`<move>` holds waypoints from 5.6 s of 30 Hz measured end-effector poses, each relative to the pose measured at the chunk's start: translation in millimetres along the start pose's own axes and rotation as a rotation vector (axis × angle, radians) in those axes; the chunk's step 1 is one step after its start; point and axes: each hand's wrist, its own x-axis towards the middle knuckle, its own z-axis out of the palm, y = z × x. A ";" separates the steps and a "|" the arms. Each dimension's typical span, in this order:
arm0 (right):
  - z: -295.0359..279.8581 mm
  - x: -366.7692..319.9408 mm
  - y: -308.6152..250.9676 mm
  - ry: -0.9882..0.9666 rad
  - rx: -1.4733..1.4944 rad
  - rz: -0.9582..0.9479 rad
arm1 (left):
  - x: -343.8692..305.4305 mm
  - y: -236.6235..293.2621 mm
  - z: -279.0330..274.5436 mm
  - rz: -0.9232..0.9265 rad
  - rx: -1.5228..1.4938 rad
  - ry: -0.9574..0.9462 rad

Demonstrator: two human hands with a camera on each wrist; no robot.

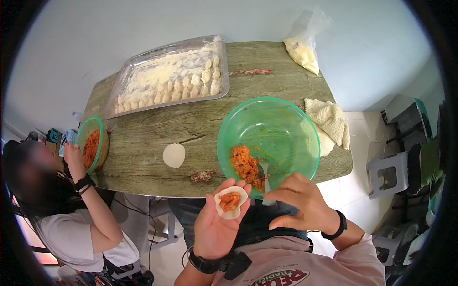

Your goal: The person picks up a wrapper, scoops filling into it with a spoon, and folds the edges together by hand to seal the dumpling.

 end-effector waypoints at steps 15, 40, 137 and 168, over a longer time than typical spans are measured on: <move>2.7 -10.3 10.1 0.164 0.133 0.122 | -3.2 -9.5 12.3 -0.086 -0.008 -0.153; 12.0 -2.5 -5.1 0.278 0.059 -0.117 | -9.4 -30.1 18.2 -0.103 0.662 -0.266; 16.2 -24.6 -8.4 0.247 0.552 0.274 | -9.1 -32.7 15.7 0.355 1.142 -0.111; 19.7 -23.4 -6.6 0.148 0.757 0.282 | -5.8 -28.1 17.4 0.532 1.372 -0.064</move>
